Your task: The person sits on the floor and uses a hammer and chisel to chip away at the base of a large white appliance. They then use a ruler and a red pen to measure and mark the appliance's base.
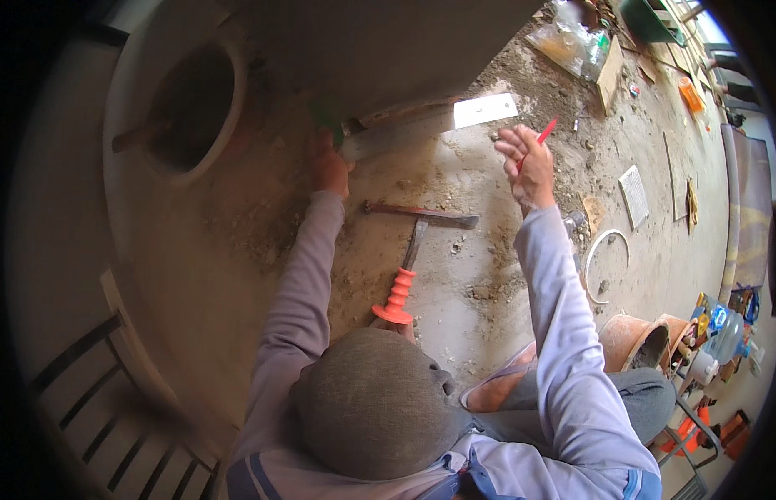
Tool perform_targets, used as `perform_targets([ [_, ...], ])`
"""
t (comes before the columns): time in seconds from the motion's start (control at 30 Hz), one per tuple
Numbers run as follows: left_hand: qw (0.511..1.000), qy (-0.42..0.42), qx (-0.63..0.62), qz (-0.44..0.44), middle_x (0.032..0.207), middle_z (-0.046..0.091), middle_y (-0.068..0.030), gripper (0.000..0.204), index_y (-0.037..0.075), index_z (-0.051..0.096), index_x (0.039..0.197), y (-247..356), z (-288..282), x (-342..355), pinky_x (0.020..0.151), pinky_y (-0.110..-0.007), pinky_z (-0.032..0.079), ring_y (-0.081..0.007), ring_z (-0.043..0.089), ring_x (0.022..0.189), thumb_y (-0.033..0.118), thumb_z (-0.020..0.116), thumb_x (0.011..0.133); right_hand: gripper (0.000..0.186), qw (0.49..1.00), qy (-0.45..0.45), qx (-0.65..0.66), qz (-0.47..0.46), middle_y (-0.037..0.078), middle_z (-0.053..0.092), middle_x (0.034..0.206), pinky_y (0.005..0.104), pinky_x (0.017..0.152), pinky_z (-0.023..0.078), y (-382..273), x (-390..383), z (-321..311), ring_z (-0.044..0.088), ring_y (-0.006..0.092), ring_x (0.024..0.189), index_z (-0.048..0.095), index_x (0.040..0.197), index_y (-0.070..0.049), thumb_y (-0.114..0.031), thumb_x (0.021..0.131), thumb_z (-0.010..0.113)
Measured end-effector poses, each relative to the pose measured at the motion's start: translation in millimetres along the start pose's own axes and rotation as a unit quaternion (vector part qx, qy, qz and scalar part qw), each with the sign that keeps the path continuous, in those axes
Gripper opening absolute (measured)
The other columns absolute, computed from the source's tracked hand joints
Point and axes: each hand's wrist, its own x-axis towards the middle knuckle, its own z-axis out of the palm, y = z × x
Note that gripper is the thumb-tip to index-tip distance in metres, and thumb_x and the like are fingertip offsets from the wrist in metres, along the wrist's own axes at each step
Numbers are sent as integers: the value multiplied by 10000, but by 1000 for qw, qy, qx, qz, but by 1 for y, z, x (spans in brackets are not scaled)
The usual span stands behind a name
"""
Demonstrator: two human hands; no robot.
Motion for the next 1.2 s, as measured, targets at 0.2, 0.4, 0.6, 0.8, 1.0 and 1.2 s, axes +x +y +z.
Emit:
perform_targets([
  [0.2,995,2,-96,-26,1467,258,-103,529,120,292,1435,15,-3,-6,912,-565,445,-335,334,1301,296,446,961,267,999,-1,13,29,144,642,871,183,316,382,18,-53,-23,643,144,577,488,1068,0,-191,906,581],
  [0.4,997,22,-71,-19,1465,271,-125,651,103,193,1470,21,-3,-11,912,-554,442,-335,353,1290,372,470,946,251,999,-17,-6,51,129,632,852,172,307,361,21,-73,-36,633,134,556,487,1058,-3,-176,905,587],
  [0.6,998,22,-50,-7,1455,282,-157,647,85,192,1468,27,-2,-17,913,-506,458,-327,386,1271,384,450,956,262,998,-3,-18,59,129,631,845,169,310,348,22,-81,-37,622,129,539,484,1062,2,-173,901,596],
  [0.8,999,13,-46,17,1467,282,-116,648,108,201,1470,16,-2,-8,872,-473,480,-307,382,1263,363,485,947,281,997,-25,-39,62,130,629,855,174,321,331,21,-89,-27,616,129,541,479,1072,-1,-178,897,608],
  [1.0,999,34,17,24,1433,323,-193,647,14,216,1448,18,1,-11,845,-410,505,-330,423,1247,392,426,967,237,997,-32,-43,63,115,643,833,170,317,333,26,-91,-26,619,120,540,495,1055,-19,-171,905,598],
  [1.2,998,52,17,32,1434,326,-197,667,1,229,1442,23,2,-14,818,-405,515,-331,444,1219,417,427,959,213,995,-49,-49,70,117,648,833,166,315,346,30,-97,-21,622,117,538,520,1026,-12,-165,902,598],
])
